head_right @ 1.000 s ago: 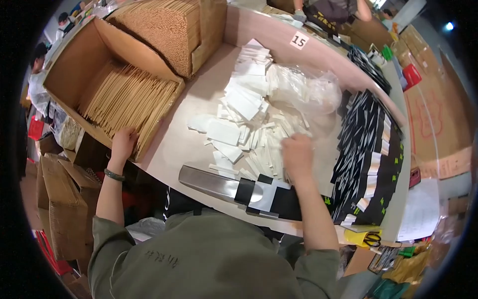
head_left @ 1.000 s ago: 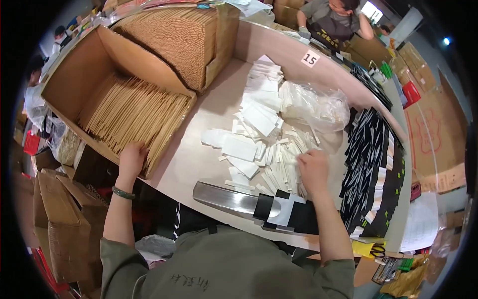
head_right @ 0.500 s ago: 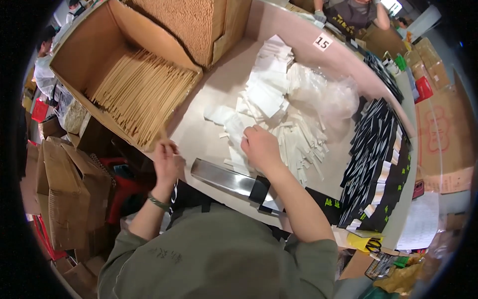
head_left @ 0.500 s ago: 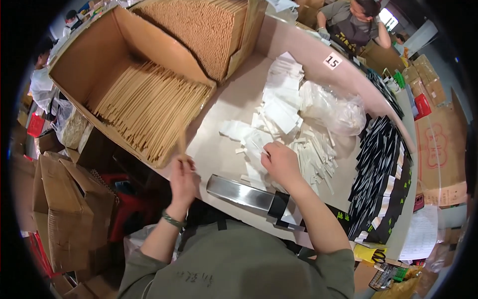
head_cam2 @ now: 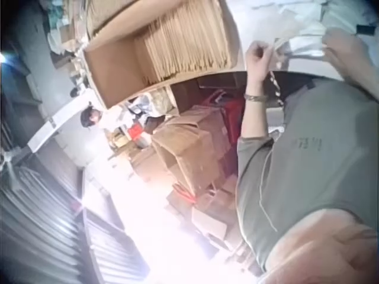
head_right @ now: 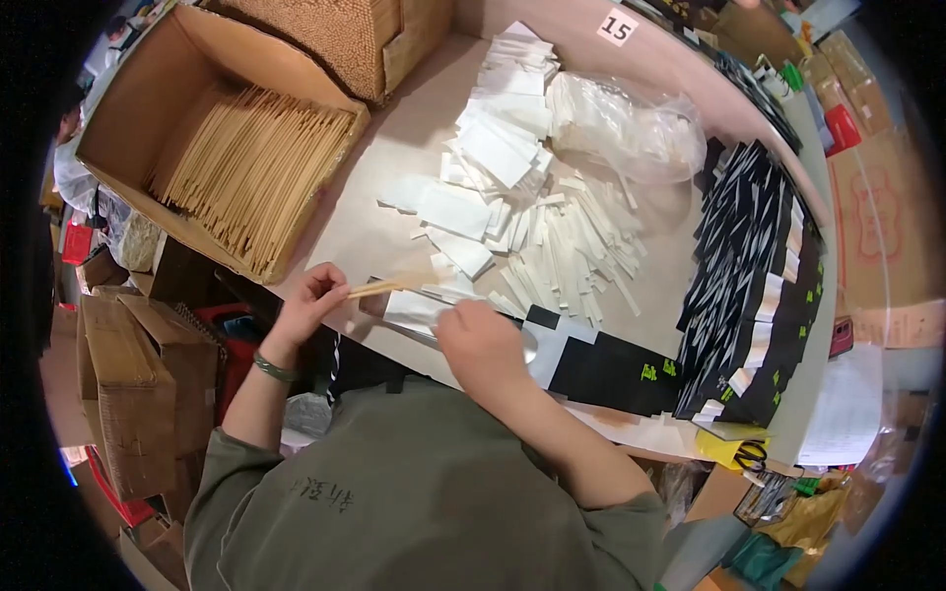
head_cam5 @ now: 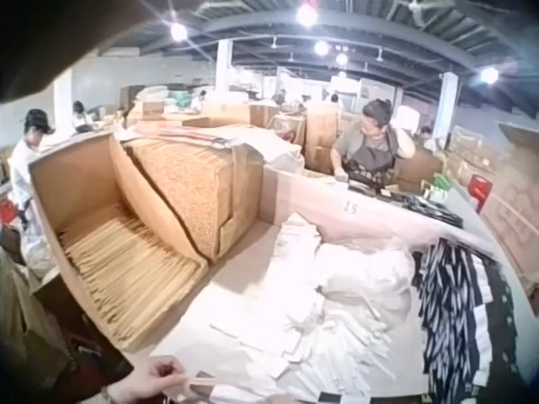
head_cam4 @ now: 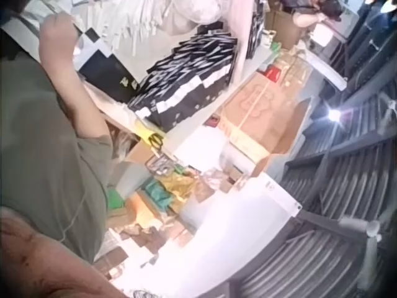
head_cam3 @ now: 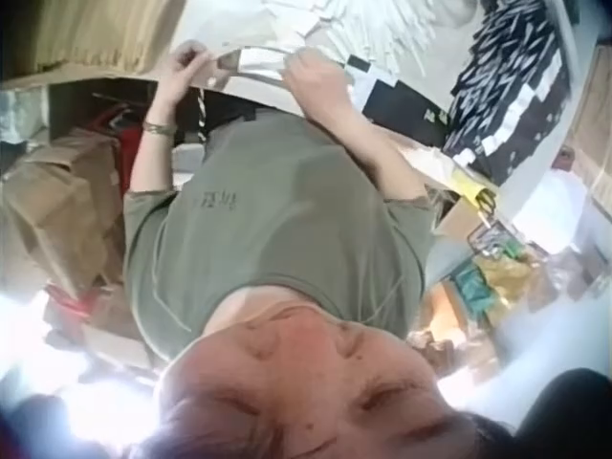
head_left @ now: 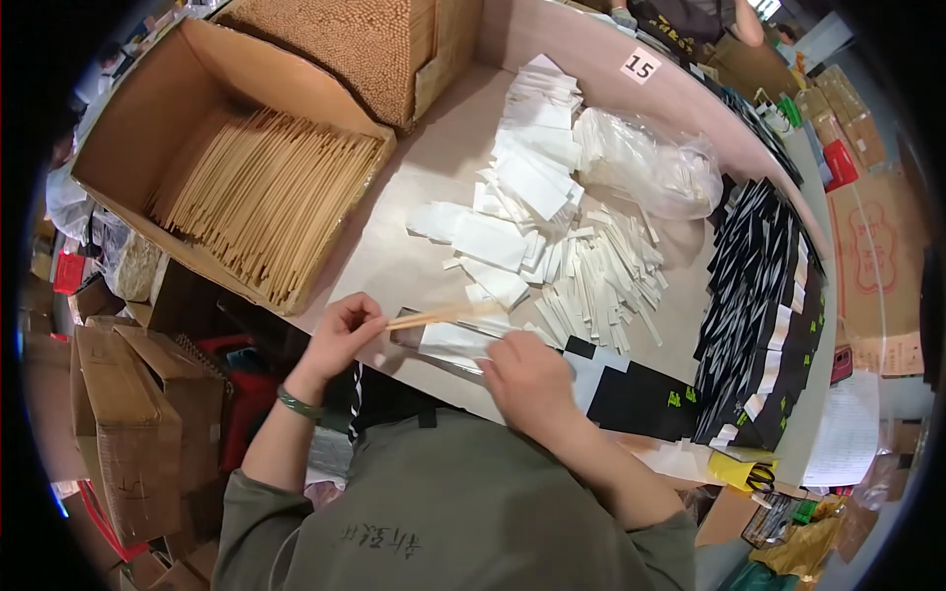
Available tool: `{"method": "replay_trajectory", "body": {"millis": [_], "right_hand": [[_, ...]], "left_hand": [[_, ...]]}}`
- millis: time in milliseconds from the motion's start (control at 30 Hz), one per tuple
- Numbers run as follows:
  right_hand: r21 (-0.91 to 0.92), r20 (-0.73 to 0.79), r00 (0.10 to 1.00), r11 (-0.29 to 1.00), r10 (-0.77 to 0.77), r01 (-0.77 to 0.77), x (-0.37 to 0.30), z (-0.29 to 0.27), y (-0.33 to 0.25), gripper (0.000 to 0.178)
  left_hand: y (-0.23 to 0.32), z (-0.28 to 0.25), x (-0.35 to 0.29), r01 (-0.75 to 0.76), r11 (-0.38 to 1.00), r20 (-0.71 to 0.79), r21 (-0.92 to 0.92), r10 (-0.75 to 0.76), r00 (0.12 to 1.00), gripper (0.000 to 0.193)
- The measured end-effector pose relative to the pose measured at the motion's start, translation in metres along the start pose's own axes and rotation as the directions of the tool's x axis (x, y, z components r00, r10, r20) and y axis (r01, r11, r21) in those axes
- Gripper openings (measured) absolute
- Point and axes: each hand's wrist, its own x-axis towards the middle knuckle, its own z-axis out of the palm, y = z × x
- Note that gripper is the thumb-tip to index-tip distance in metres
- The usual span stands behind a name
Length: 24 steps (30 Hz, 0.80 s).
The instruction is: Manually placing wooden sticks into individual paper or plastic packaging sleeves on an assembly line.
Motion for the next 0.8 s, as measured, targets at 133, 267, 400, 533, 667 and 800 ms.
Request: {"method": "replay_trajectory", "body": {"millis": [133, 267, 400, 533, 667, 800], "right_hand": [[0.014, 0.048, 0.999, 1.0, -0.008, 0.007, -0.035, -0.039, 0.016, 0.03], [0.005, 0.042, 0.994, 0.994, -0.105, 0.105, -0.037, -0.02, 0.026, 0.033], [-0.097, 0.057, 0.998, 0.995, -0.008, 0.014, -0.026, -0.029, 0.022, 0.039], [-0.125, 0.058, 0.997, 0.991, -0.042, 0.049, -0.019, -0.027, 0.029, 0.04], [-0.023, 0.039, 0.998, 0.999, -0.04, 0.041, -0.023, -0.033, 0.031, 0.039], [0.006, 0.006, 0.99, 0.99, -0.142, 0.141, -0.033, -0.033, 0.026, 0.041]], "left_hand": [[0.002, -0.013, -0.005, 0.008, 0.955, 0.066, 0.296, -0.029, 0.997, 0.012], [0.027, 0.087, 0.021, -0.404, 0.795, 0.382, 0.452, 0.237, 0.893, 0.012], [0.016, 0.105, 0.025, -0.511, 0.724, 0.217, 0.464, 0.467, 0.857, 0.011], [0.018, 0.119, 0.029, -0.122, 0.92, -0.037, 0.373, 0.146, 0.989, 0.016], [0.037, 0.143, 0.009, -0.191, 0.953, 0.279, 0.234, 0.122, 0.953, 0.047], [0.054, 0.101, 0.003, -0.579, 0.302, 0.38, 0.757, 0.518, 0.767, 0.058]]}}
